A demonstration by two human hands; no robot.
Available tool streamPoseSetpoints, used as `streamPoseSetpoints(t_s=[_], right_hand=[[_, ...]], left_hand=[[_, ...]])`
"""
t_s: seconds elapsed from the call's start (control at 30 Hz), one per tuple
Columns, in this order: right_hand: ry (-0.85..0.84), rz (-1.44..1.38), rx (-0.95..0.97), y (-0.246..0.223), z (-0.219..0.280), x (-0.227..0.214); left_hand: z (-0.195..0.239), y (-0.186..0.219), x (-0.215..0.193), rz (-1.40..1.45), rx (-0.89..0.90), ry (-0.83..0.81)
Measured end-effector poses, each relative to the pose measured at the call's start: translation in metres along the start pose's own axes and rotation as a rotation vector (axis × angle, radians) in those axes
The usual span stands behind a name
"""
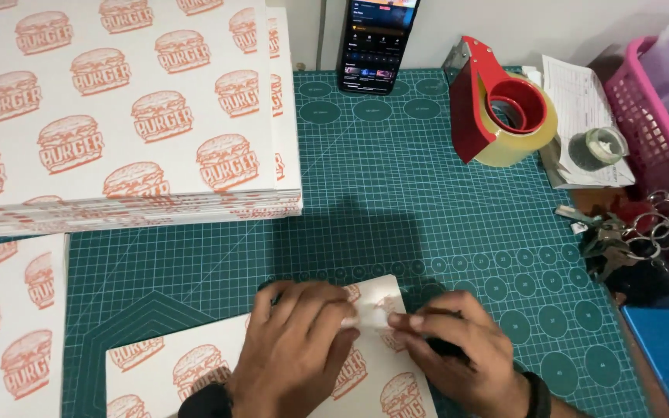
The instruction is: Folding and stacking printed burger wrapping papers on a workstation.
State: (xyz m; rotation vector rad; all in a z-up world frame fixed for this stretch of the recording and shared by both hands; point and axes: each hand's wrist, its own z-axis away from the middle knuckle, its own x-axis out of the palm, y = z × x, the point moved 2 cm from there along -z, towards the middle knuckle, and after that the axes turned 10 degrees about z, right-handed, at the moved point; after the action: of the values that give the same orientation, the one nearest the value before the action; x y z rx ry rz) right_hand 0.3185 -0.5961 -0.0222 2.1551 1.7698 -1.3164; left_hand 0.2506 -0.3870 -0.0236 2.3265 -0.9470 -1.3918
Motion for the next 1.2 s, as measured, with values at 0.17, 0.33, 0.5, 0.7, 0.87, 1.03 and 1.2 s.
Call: streamPoseSetpoints(t_s=[0.17,0.33,0.5,0.7,0.87,1.03,1.2], right_hand=[[-0.087,0.001,0.194,0.012,-0.001,0.003],[-0.168,0.107,0.268,0.015,-0.002,0.010],[-0.138,0.055,0.156,0.006,-0.013,0.007],[0.041,-0.082,0.046,0.013,0.002,0.006],[-0.156,0.032,0.303,0.013,-0.004,0.006],[-0.196,0.064,0.302,0.017,0.000,0.010],[0.028,-0.075,0.101,0.007,0.000,0.002]], left_hand=[[-0.004,0.004,-0.006,0.039,0.089,0.084],[0.000,0.000,-0.005,0.054,0.116,0.091],[0.005,-0.004,-0.002,0.021,0.048,0.040],[0.005,-0.006,-0.001,0.041,0.064,0.021],[0.008,-0.006,0.001,0.052,0.069,0.016],[0.006,-0.005,-0.001,0.041,0.102,0.021],[0.008,-0.008,0.001,0.087,0.007,-0.042]])
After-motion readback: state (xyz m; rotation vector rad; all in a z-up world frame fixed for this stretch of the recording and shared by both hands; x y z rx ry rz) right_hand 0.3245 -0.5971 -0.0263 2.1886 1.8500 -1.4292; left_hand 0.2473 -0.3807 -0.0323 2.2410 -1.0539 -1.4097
